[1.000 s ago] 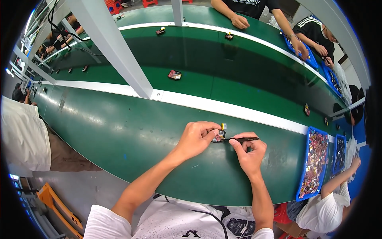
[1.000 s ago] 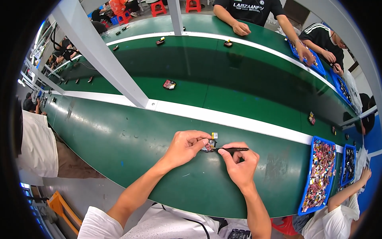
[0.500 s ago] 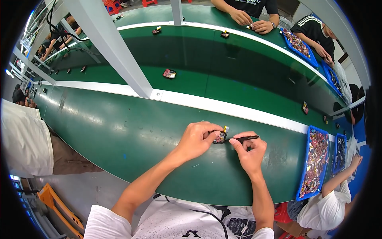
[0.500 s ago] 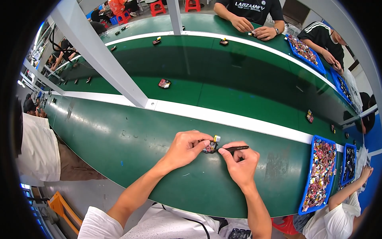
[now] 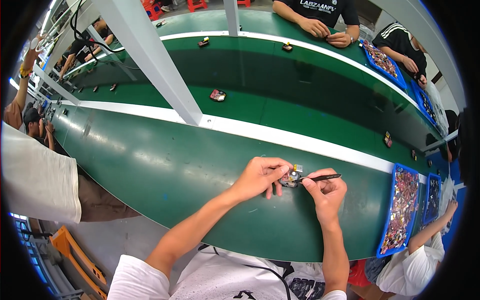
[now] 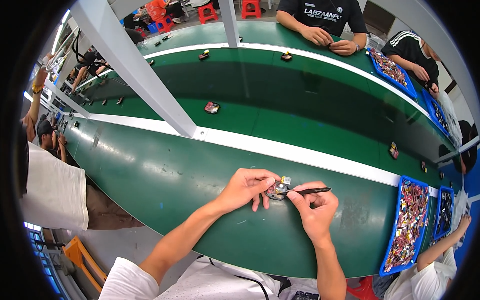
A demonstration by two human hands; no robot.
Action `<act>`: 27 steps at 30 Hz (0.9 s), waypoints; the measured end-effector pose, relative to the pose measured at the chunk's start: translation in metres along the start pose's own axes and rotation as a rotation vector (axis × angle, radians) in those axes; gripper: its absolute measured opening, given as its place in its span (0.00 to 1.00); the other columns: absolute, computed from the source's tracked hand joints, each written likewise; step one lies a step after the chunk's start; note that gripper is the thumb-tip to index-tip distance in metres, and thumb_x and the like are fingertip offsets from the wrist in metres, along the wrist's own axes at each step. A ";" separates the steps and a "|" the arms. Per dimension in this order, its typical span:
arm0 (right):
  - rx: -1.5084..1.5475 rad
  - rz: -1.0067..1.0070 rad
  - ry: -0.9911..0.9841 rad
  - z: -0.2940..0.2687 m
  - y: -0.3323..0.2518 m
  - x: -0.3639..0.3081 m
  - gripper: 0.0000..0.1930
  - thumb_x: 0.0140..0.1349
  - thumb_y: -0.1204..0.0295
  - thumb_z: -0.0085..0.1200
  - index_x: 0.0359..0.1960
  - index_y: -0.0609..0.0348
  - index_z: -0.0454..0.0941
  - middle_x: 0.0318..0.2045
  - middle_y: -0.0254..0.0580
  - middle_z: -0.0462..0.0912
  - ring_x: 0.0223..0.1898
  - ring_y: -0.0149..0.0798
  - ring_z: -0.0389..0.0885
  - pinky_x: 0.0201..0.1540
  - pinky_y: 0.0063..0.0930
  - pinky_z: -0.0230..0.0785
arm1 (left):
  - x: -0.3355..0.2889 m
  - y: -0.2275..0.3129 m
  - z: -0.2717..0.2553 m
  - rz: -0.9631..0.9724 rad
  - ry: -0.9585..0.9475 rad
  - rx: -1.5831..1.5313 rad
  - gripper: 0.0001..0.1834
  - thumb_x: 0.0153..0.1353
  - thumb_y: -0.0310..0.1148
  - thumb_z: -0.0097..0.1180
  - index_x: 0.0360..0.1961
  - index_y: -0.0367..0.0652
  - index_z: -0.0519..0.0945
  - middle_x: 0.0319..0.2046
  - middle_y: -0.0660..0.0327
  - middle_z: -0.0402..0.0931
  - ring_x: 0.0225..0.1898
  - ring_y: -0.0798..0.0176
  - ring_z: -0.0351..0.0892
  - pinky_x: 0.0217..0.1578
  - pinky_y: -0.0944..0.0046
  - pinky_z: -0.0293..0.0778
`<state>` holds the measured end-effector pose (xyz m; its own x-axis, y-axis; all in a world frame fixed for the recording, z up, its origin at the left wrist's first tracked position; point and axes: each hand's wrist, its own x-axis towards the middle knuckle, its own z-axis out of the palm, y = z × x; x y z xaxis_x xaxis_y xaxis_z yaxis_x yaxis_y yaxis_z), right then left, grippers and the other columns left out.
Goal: Assembling small electronic components on a factory production line using tweezers.
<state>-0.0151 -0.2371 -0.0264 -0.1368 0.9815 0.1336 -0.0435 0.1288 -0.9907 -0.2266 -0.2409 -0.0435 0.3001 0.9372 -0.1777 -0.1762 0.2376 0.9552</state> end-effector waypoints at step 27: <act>-0.289 -0.321 0.073 0.007 0.009 -0.005 0.06 0.53 0.81 0.72 0.30 0.61 0.87 0.23 0.31 0.86 0.13 0.17 0.62 0.17 0.16 0.51 | 0.002 -0.003 0.004 0.051 0.010 -0.099 0.18 0.76 0.33 0.50 0.55 0.29 0.79 0.38 0.52 0.83 0.28 0.63 0.85 0.20 0.69 0.78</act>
<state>-0.0214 -0.2420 -0.0362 -0.0907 0.8915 0.4439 0.2073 0.4529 -0.8671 -0.2218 -0.2408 -0.0456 0.2789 0.9512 -0.1320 -0.2832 0.2128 0.9352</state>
